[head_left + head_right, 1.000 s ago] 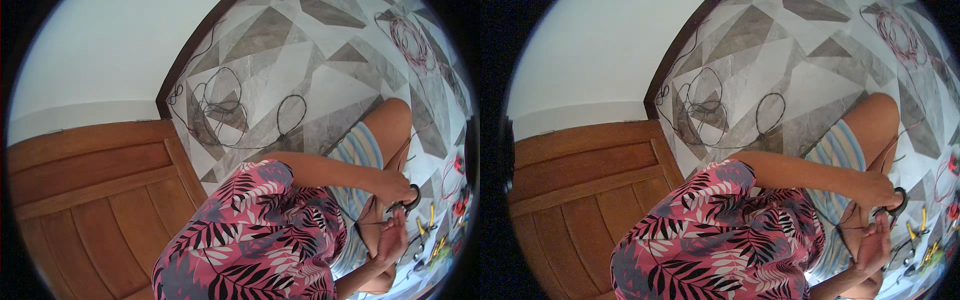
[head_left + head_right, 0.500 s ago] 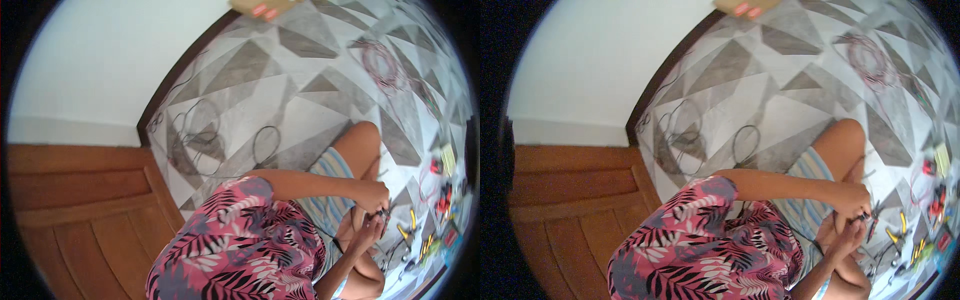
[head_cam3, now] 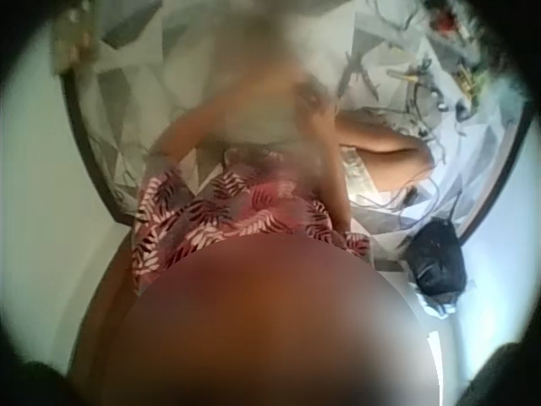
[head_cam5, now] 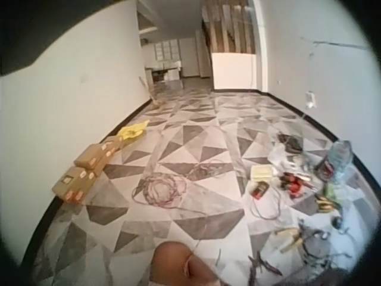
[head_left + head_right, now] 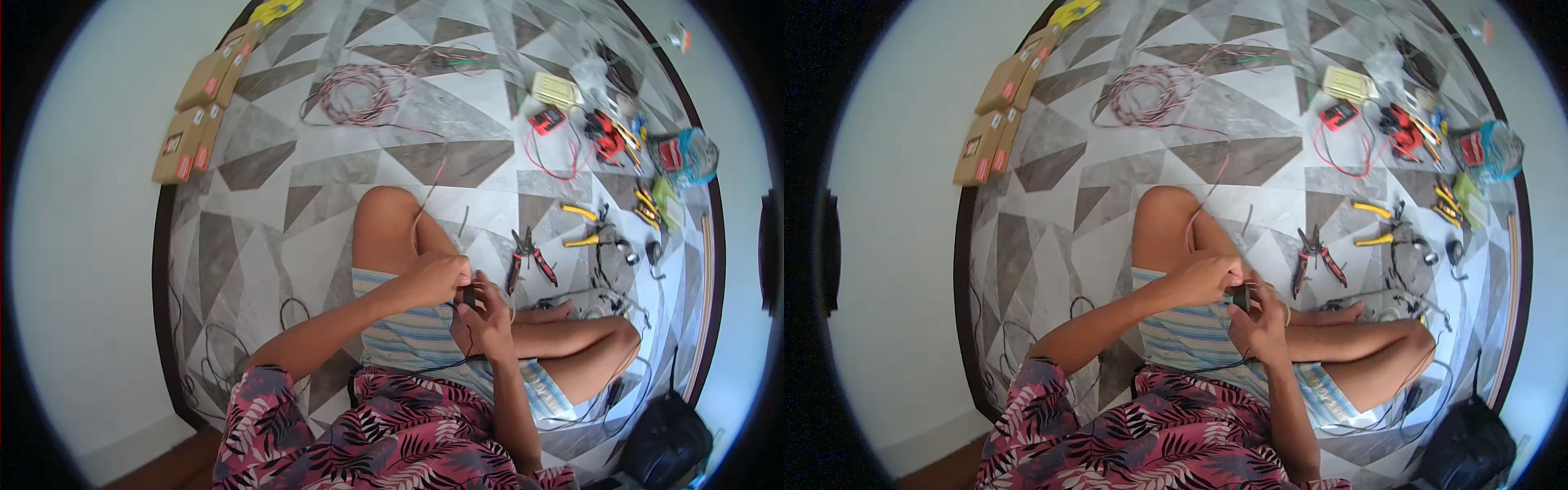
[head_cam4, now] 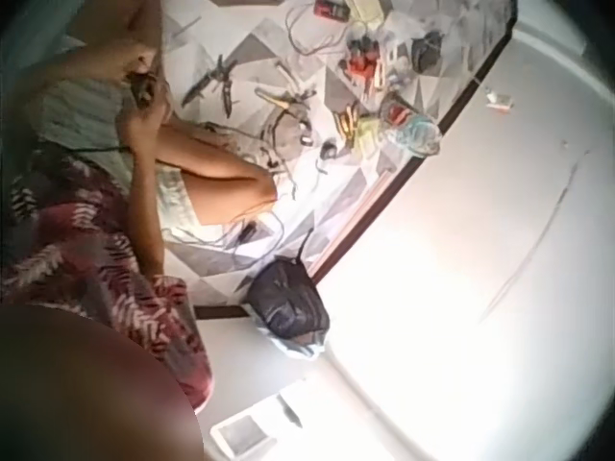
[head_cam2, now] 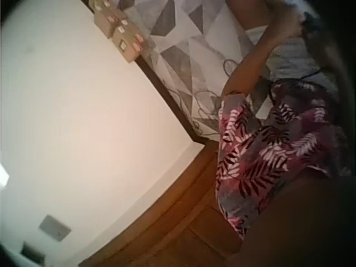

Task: Assembling and wiring an electrical outlet component while sitting on the floor.

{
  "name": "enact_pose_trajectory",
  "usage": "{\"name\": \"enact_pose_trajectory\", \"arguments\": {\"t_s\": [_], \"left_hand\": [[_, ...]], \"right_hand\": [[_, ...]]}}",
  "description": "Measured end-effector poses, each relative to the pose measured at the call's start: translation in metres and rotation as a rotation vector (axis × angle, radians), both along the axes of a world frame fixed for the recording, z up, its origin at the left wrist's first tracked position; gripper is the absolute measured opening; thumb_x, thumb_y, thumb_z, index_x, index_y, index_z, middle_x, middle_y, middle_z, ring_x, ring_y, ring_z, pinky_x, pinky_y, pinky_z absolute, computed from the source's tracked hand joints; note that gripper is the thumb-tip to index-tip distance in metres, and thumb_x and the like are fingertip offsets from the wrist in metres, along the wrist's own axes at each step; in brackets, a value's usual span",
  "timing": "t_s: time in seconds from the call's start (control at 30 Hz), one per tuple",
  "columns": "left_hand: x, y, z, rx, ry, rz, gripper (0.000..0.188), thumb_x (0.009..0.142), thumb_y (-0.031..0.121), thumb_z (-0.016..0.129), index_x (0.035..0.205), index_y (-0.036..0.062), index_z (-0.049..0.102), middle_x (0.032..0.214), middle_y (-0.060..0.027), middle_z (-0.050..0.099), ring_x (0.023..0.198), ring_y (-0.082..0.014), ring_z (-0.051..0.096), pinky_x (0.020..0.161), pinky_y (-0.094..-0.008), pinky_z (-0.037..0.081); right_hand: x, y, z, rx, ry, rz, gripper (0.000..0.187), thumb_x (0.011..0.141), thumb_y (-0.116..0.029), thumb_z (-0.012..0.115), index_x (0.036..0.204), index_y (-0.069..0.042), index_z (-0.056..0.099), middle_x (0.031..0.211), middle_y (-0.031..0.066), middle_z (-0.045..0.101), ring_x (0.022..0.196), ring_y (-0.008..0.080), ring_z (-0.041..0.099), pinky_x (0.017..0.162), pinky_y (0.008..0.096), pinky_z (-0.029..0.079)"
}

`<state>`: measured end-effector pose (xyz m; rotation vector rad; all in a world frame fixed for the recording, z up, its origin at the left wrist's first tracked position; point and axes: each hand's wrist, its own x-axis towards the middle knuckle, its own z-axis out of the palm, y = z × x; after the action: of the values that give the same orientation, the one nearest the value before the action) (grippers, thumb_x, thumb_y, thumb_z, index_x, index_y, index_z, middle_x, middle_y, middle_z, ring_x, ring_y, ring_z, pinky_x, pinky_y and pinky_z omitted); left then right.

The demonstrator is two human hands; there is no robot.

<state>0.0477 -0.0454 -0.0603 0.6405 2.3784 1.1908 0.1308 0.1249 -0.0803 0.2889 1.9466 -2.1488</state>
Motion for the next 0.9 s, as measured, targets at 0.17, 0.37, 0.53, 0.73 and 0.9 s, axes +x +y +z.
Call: {"name": "enact_pose_trajectory", "arguments": {"t_s": [0.17,0.37,0.53,0.73,0.9], "left_hand": [[-0.001,0.0,-0.001,-0.064,0.008,-0.037,0.007,0.087,0.005,0.059,0.091,0.0001,0.057,0.083,-0.0176,0.066,0.081,-0.0367,0.064,0.068,-0.0458,0.047],[0.008,0.007,0.0,-0.022,0.079,0.002,0.009,0.082,-0.001,0.06,0.089,0.0011,0.055,0.083,-0.0163,0.065,0.083,-0.0363,0.061,0.074,-0.0453,0.045],[0.013,0.005,-0.016,-0.052,0.188,-0.065,0.015,0.077,-0.002,0.063,0.091,0.0014,0.056,0.087,-0.0143,0.065,0.089,-0.0351,0.059,0.082,-0.0443,0.043],[0.012,-0.014,-0.033,0.158,0.217,-0.233,0.015,0.076,-0.004,0.062,0.09,0.0,0.061,0.079,-0.0146,0.064,0.079,-0.038,0.062,0.077,-0.0462,0.048],[0.0,-0.016,-0.021,0.195,-0.203,0.001,0.007,0.087,-0.001,0.06,0.094,-0.0006,0.061,0.081,-0.0108,0.068,0.066,-0.0214,0.063,0.061,-0.0332,0.05]], "right_hand": [[-0.009,0.008,-0.003,0.017,0.143,0.179,0.036,0.083,-0.002,0.068,0.117,0.005,0.057,0.102,0.0063,0.058,0.085,0.012,0.058,0.075,0.0259,0.049],[-0.011,0.01,-0.016,-0.169,-0.058,0.135,0.025,0.081,-0.007,0.07,0.102,0.001,0.058,0.085,0.0018,0.06,0.077,0.0086,0.055,0.069,0.0237,0.046],[0.004,-0.008,-0.028,-0.708,-0.247,-0.159,0.036,0.086,-0.041,0.063,0.089,-0.006,0.055,0.075,0.0043,0.059,0.064,0.0148,0.055,0.058,0.0268,0.043],[-0.017,0.02,0.003,-1.152,-0.734,0.007,0.044,0.089,-0.05,0.056,0.092,-0.006,0.059,0.081,0.0062,0.06,0.065,0.0161,0.056,0.055,0.028,0.041],[0.002,0.008,0.011,-0.7,-0.466,-0.13,0.024,0.092,-0.028,0.057,0.101,-0.006,0.057,0.083,0.0033,0.059,0.063,0.0115,0.051,0.054,0.0266,0.039]]}}
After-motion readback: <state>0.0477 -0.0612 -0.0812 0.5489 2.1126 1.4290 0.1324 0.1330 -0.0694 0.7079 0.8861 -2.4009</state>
